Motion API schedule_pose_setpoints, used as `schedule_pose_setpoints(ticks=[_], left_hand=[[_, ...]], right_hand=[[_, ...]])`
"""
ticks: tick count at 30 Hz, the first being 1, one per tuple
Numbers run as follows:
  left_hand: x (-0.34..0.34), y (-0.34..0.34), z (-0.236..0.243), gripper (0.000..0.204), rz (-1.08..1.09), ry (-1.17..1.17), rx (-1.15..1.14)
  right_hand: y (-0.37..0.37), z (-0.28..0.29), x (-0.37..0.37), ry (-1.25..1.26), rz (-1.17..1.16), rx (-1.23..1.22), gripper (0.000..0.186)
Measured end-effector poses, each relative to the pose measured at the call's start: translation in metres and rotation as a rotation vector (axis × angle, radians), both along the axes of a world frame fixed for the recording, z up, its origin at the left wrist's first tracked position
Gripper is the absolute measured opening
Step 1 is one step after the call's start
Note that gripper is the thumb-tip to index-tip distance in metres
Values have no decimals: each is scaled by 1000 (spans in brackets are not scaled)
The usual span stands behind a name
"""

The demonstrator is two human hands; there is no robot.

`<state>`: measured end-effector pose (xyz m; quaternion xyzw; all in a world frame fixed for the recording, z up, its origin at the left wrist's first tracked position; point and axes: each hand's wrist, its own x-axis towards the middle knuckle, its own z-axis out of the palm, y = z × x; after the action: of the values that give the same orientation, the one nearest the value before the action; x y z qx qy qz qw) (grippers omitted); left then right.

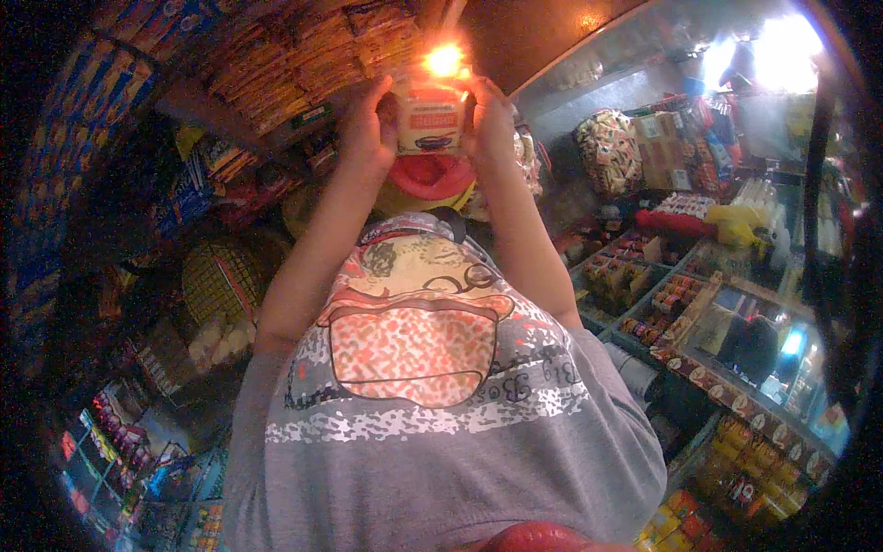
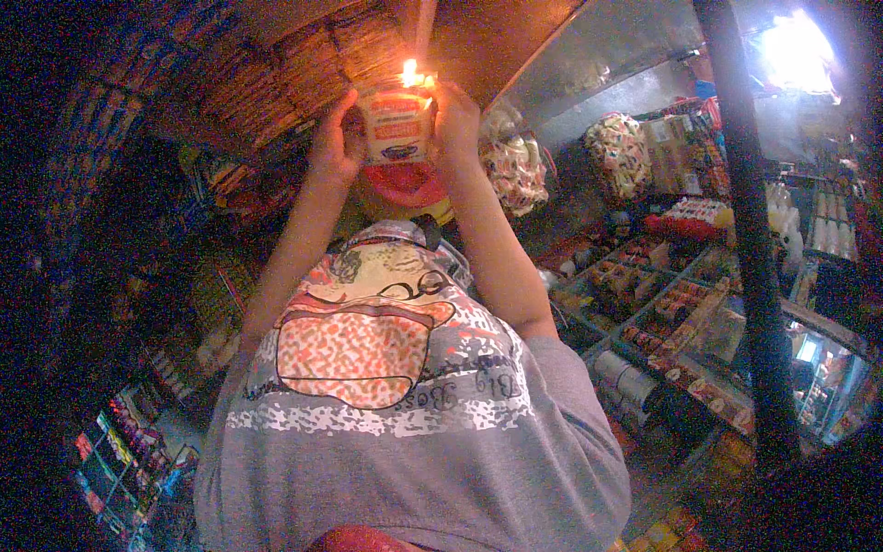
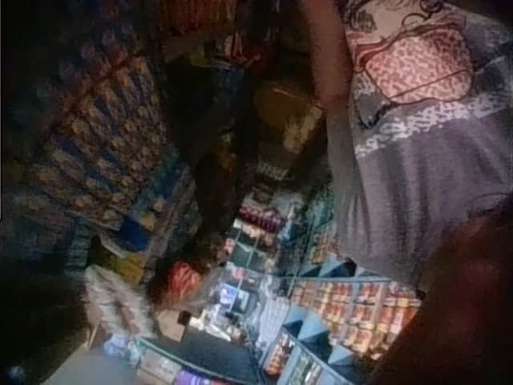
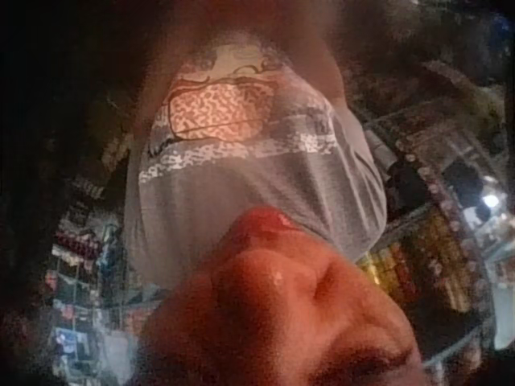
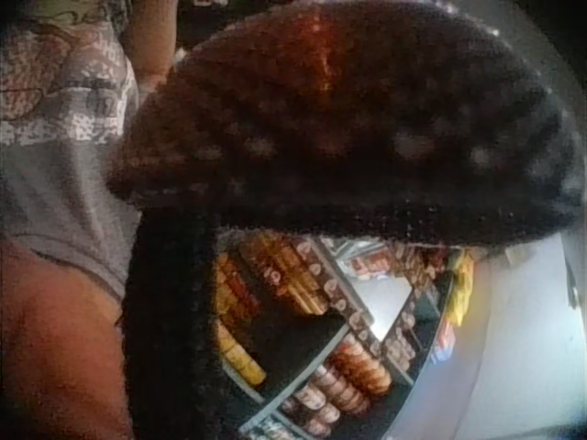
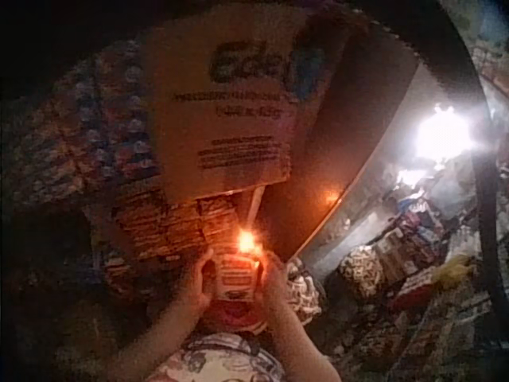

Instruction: The person repeatedly picks up small packaged items from a shelf, briefly holds them up, and places them back. The action is repetitive and involves handling multiple identical-looking packages.

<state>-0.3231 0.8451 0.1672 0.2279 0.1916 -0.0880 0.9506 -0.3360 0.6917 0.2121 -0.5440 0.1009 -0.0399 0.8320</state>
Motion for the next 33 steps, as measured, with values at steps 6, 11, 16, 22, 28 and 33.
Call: schedule_pose_setpoints(ticks=[6, 11, 16, 22, 28, 33], left_hand=[[-1, -24, 4, 23, -88, -335, 161], [0, -39, 5, 20, -96, -159, -46], [-8, -36, 6, 19, -25, -197, -9], [-6, -15, -8, 21, -66, -258, 156], [-12, -5, 12, 21, -83, -137, 12], [-13, 1, 4, 24, 43, -125, 2]], right_hand=[[-9, 19, -14, 39, -46, 235, 17], [-25, 4, -11, 45, -111, 258, 16], [-17, -2, -12, 18, -103, 248, 14], [-5, -7, -8, 3, -100, 202, 14], [9, 4, -11, -38, -35, 217, 11], [16, -7, -5, -42, -39, 212, 11]])
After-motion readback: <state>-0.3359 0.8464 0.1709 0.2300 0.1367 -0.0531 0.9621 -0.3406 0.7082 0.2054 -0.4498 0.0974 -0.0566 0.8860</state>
